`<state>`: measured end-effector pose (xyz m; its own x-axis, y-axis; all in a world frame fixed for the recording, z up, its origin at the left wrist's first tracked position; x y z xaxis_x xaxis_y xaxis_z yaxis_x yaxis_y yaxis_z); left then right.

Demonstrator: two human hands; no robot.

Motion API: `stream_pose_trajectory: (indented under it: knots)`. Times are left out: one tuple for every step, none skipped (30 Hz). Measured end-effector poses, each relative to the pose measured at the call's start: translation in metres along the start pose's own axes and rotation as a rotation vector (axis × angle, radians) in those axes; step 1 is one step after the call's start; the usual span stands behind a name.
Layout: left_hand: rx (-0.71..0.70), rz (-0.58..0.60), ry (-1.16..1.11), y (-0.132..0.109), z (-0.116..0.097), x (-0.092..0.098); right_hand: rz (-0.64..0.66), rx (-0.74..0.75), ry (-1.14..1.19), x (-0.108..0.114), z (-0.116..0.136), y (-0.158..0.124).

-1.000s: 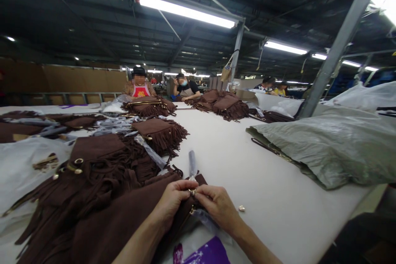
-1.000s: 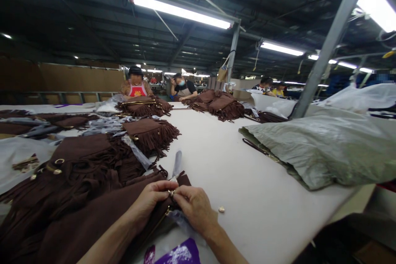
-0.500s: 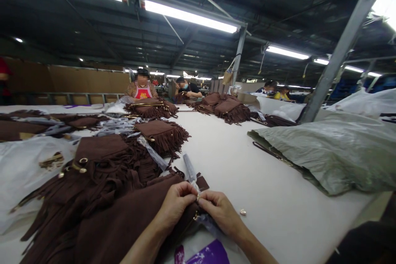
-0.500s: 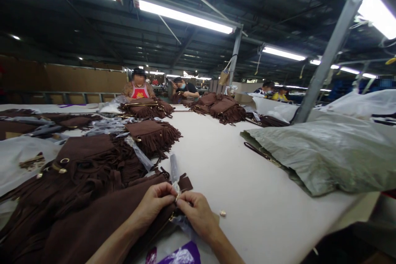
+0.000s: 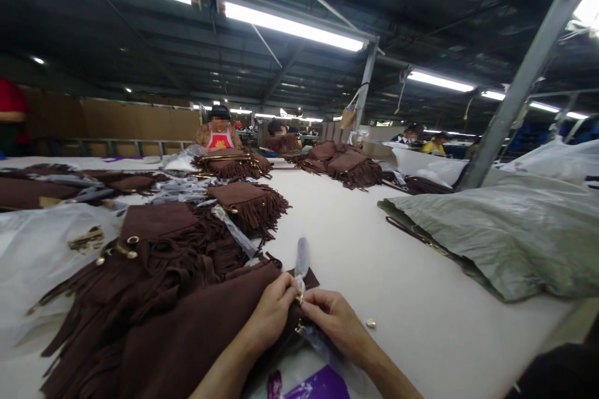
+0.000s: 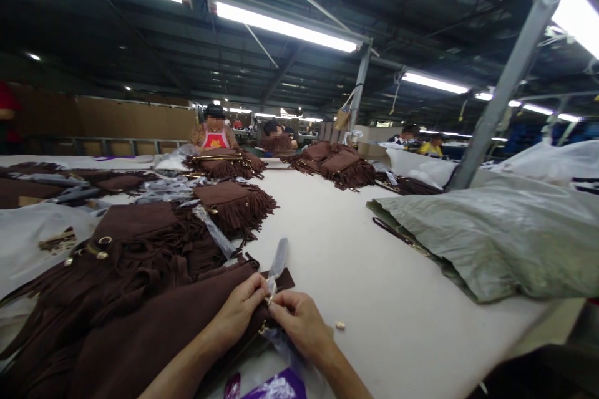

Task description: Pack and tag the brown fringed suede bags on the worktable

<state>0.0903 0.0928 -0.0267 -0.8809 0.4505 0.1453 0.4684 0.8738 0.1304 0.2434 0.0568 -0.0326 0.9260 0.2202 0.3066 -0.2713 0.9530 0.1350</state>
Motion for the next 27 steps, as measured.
stream_pose_trajectory:
  knots:
    - [0.002,-0.009,-0.002,0.0,0.001,0.001,-0.001,-0.002,-0.008,0.0,0.0,0.0]
    - [0.001,-0.02,-0.005,0.001,0.002,0.001,-0.003,-0.007,-0.016,0.0,0.0,0.0]
    - [-0.004,-0.033,-0.012,0.001,0.002,0.002,-0.013,-0.018,-0.027,0.001,0.001,-0.001]
    - [-0.012,-0.047,-0.025,0.001,0.002,0.002,-0.035,-0.032,-0.042,0.001,0.002,-0.001]
    - [-0.021,-0.06,-0.04,0.001,0.001,0.002,-0.068,-0.043,-0.059,0.002,0.004,-0.001]
    - [-0.028,-0.072,-0.065,0.001,0.0,0.001,-0.107,-0.046,-0.079,0.003,0.007,-0.001]
    - [-0.027,-0.081,-0.101,0.001,-0.002,0.001,-0.15,-0.031,-0.111,0.003,0.01,-0.001]
    - [-0.022,-0.087,-0.146,0.0,-0.004,0.001,-0.189,0.004,-0.159,0.003,0.014,-0.001]
    - [-0.015,-0.095,-0.193,0.0,-0.006,0.001,-0.217,0.055,-0.222,0.003,0.019,-0.001]
    - [-0.008,-0.105,-0.233,-0.001,-0.008,0.001,-0.227,0.11,-0.287,0.002,0.023,0.0]
    - [-0.004,-0.118,-0.26,-0.001,-0.01,0.002,-0.217,0.148,-0.338,0.001,0.025,0.002]
    - [-0.002,-0.129,-0.273,-0.001,-0.012,0.002,-0.194,0.166,-0.368,-0.001,0.027,0.004]
    - [-0.004,-0.137,-0.273,-0.002,-0.012,0.003,-0.164,0.162,-0.371,-0.002,0.027,0.006]
    - [-0.005,-0.142,-0.263,-0.002,-0.012,0.003,-0.135,0.141,-0.352,-0.003,0.025,0.008]
    - [-0.007,-0.138,-0.233,-0.001,-0.011,0.003,-0.116,0.115,-0.323,-0.004,0.023,0.01]
    - [-0.009,-0.13,-0.185,-0.001,-0.01,0.003,-0.106,0.09,-0.297,-0.004,0.02,0.012]
    - [-0.012,-0.121,-0.125,0.0,-0.009,0.002,-0.106,0.07,-0.278,-0.003,0.016,0.013]
    - [-0.017,-0.113,-0.058,0.0,-0.008,0.002,-0.107,0.056,-0.262,-0.003,0.013,0.013]
    - [-0.022,-0.106,0.009,0.001,-0.008,0.002,-0.104,0.043,-0.245,-0.002,0.01,0.013]
    - [-0.026,-0.095,0.068,0.0,-0.008,0.003,-0.098,0.033,-0.227,0.0,0.007,0.012]
    - [-0.03,-0.086,0.111,0.0,-0.009,0.003,-0.091,0.024,-0.208,0.001,0.005,0.011]
    - [-0.034,-0.076,0.14,-0.001,-0.01,0.004,-0.084,0.016,-0.189,0.002,0.002,0.01]
    - [-0.04,-0.067,0.179,-0.002,-0.012,0.004,-0.079,0.007,-0.17,0.002,0.0,0.008]
    - [-0.048,-0.056,0.227,-0.004,-0.015,0.005,-0.077,-0.002,-0.15,0.003,-0.002,0.007]
    - [-0.056,-0.045,0.276,-0.005,-0.017,0.005,-0.078,-0.012,-0.13,0.003,-0.005,0.007]
    - [-0.068,-0.032,0.324,-0.007,-0.019,0.005,-0.08,-0.021,-0.111,0.003,-0.007,0.006]
    - [-0.085,-0.017,0.364,-0.008,-0.021,0.004,-0.083,-0.029,-0.093,0.004,-0.009,0.006]
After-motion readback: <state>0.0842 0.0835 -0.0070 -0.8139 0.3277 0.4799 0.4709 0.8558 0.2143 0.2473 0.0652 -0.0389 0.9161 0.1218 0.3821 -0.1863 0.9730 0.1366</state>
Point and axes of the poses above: each hand's wrist, its own y-axis towards the middle knuckle, its own x-axis out of the back of the hand, z = x × y, the point moved 1 cm from there along y, towards the middle knuckle, and after that the axes turned 5 degrees about z, right-handed, at the moved point
